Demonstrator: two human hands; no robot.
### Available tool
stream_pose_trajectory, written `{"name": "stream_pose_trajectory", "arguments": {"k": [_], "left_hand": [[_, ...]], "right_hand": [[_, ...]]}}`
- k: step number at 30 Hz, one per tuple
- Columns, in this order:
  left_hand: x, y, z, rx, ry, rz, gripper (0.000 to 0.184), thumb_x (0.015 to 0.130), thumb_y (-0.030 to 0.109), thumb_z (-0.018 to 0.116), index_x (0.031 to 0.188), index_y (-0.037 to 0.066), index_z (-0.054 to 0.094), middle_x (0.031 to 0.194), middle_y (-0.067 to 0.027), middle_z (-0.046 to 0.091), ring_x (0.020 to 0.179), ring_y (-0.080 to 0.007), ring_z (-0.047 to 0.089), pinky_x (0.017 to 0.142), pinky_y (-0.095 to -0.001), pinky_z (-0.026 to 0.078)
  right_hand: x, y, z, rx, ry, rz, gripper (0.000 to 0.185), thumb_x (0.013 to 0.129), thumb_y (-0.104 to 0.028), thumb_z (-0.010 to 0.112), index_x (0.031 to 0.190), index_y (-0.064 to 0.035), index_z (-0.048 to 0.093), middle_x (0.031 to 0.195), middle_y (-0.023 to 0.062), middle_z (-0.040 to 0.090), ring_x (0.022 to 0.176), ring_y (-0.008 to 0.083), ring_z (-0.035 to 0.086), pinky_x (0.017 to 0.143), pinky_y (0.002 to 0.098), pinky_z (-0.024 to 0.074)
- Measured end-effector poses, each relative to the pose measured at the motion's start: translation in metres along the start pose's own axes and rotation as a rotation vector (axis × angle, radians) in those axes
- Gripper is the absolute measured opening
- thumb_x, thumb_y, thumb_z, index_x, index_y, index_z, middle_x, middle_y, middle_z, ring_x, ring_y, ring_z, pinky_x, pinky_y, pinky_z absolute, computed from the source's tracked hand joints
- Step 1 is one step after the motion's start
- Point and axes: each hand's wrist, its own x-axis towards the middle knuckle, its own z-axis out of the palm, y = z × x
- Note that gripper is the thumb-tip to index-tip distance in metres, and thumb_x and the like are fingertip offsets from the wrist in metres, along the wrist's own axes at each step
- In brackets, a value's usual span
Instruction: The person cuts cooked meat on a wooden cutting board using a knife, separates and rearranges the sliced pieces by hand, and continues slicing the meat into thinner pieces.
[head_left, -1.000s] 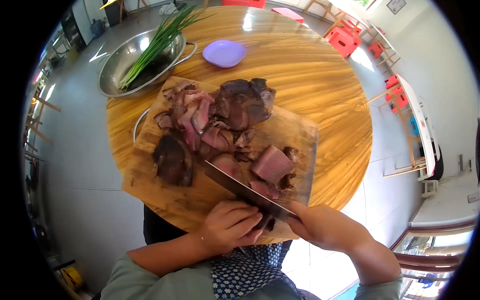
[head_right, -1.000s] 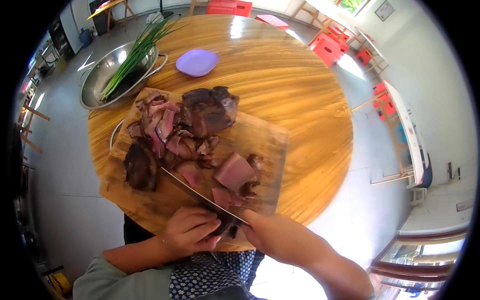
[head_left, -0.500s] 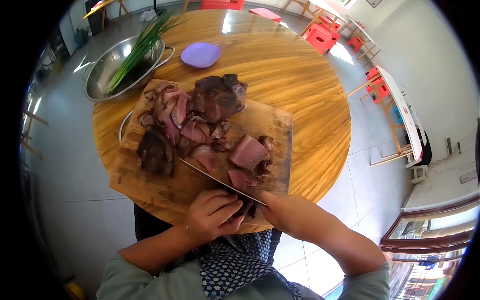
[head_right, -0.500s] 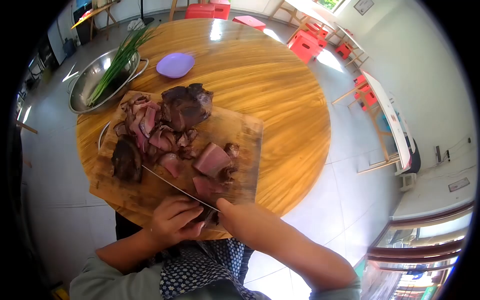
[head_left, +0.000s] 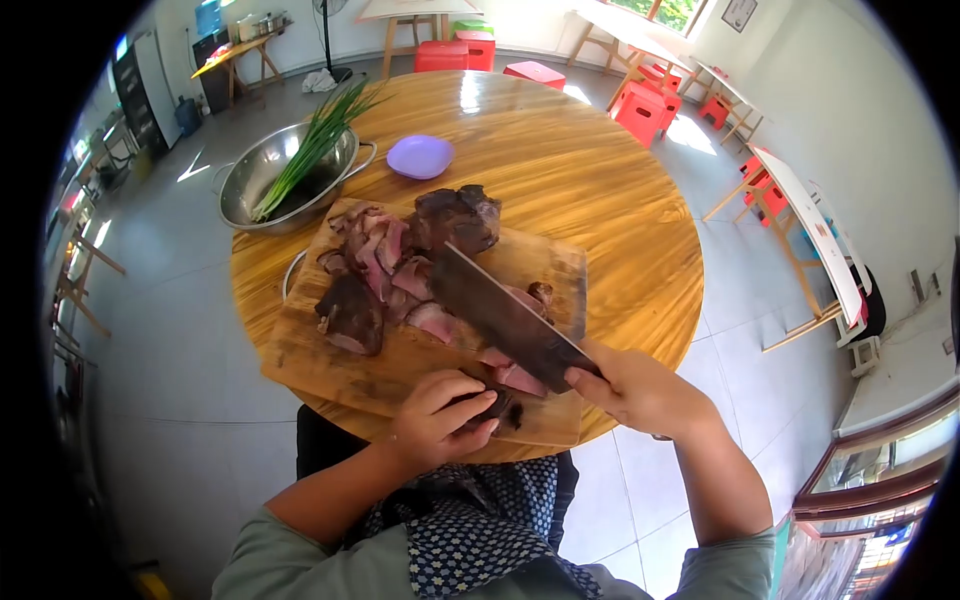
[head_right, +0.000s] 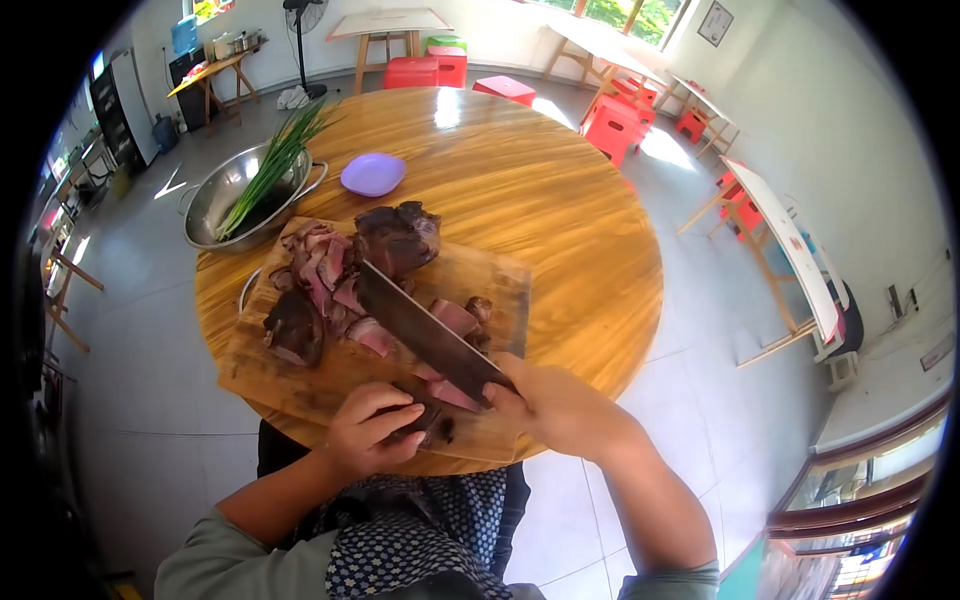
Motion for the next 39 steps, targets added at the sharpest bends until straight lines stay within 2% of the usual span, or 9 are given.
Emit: {"name": "stream_pose_trajectory", "arguments": {"k": [4,7,11,14,21,26,28,32,39], "left_hand": [[-0.002,-0.002,0.001,0.015,-0.01,0.01,0.038,0.075,0.01,0.087,0.11,0.003,0.073,0.109,-0.01,0.069,0.096,-0.0309,0.067,0.084,-0.0398,0.057],[-0.004,-0.002,0.0,0.027,-0.039,0.0,0.039,0.074,0.011,0.088,0.109,0.004,0.073,0.109,-0.0091,0.069,0.097,-0.0301,0.066,0.084,-0.0386,0.057],[-0.008,-0.005,0.003,0.026,-0.03,-0.002,0.04,0.073,0.012,0.089,0.109,0.003,0.073,0.109,-0.0081,0.07,0.097,-0.0285,0.067,0.083,-0.0374,0.057],[-0.006,-0.005,0.002,0.022,-0.034,-0.011,0.04,0.073,0.013,0.089,0.109,0.003,0.073,0.109,-0.0074,0.07,0.098,-0.0275,0.067,0.083,-0.0368,0.057],[-0.006,-0.005,0.0,0.032,-0.049,-0.012,0.039,0.074,0.013,0.089,0.109,0.003,0.074,0.113,-0.0071,0.07,0.1,-0.0268,0.067,0.084,-0.0361,0.057],[-0.004,-0.005,-0.002,0.035,-0.053,-0.005,0.039,0.075,0.014,0.089,0.109,0.004,0.074,0.115,-0.0073,0.07,0.101,-0.0267,0.067,0.085,-0.0372,0.057],[-0.003,-0.004,-0.004,0.051,-0.084,-0.022,0.033,0.073,0.014,0.088,0.103,0.006,0.077,0.111,-0.0081,0.071,0.1,-0.0288,0.069,0.09,-0.0415,0.056],[-0.005,-0.005,-0.005,0.082,-0.109,-0.001,0.03,0.074,0.017,0.087,0.101,0.006,0.077,0.108,-0.0071,0.071,0.098,-0.0274,0.069,0.09,-0.0419,0.056],[-0.003,-0.008,-0.004,0.066,-0.097,-0.013,0.033,0.076,0.016,0.086,0.105,0.004,0.076,0.112,-0.0087,0.071,0.101,-0.0277,0.069,0.089,-0.0418,0.057]], "right_hand": [[-0.017,-0.039,-0.019,-0.045,0.038,0.056,0.028,0.106,-0.03,0.058,0.108,-0.0013,0.058,0.078,0.0238,0.063,0.07,0.0427,0.062,0.062,0.0462,0.0472],[-0.026,-0.051,-0.015,-0.104,-0.061,0.198,0.026,0.105,-0.028,0.06,0.1,-0.0028,0.056,0.076,0.0225,0.063,0.071,0.0459,0.062,0.061,0.0502,0.047],[-0.034,-0.056,-0.013,-0.169,-0.196,0.267,0.021,0.105,-0.026,0.055,0.105,-0.005,0.052,0.083,0.0223,0.066,0.078,0.0466,0.064,0.068,0.0531,0.0498],[-0.035,-0.056,-0.007,-0.152,-0.151,0.275,0.023,0.103,-0.027,0.062,0.099,-0.005,0.056,0.074,0.0203,0.064,0.07,0.0456,0.063,0.061,0.0531,0.048],[-0.03,-0.059,0.0,-0.171,-0.213,0.287,0.022,0.102,-0.026,0.062,0.099,-0.005,0.056,0.074,0.0204,0.064,0.071,0.0461,0.063,0.062,0.0536,0.0496],[-0.033,-0.065,0.004,-0.315,-0.256,0.269,0.019,0.099,-0.023,0.064,0.098,-0.005,0.057,0.078,0.0177,0.066,0.07,0.0428,0.065,0.061,0.0523,0.0517],[-0.039,-0.07,0.006,-0.38,-0.261,0.259,0.018,0.098,-0.022,0.065,0.097,-0.005,0.057,0.079,0.0168,0.066,0.069,0.0417,0.066,0.061,0.0511,0.0523],[-0.044,-0.079,0.007,-0.475,-0.287,0.277,0.016,0.096,-0.019,0.066,0.096,-0.0052,0.058,0.08,0.0147,0.065,0.068,0.0398,0.066,0.061,0.048,0.054],[-0.024,-0.069,0.007,-0.401,-0.318,0.266,0.016,0.097,-0.019,0.064,0.097,-0.0048,0.058,0.078,0.0157,0.066,0.069,0.0399,0.067,0.063,0.0486,0.0544]]}}
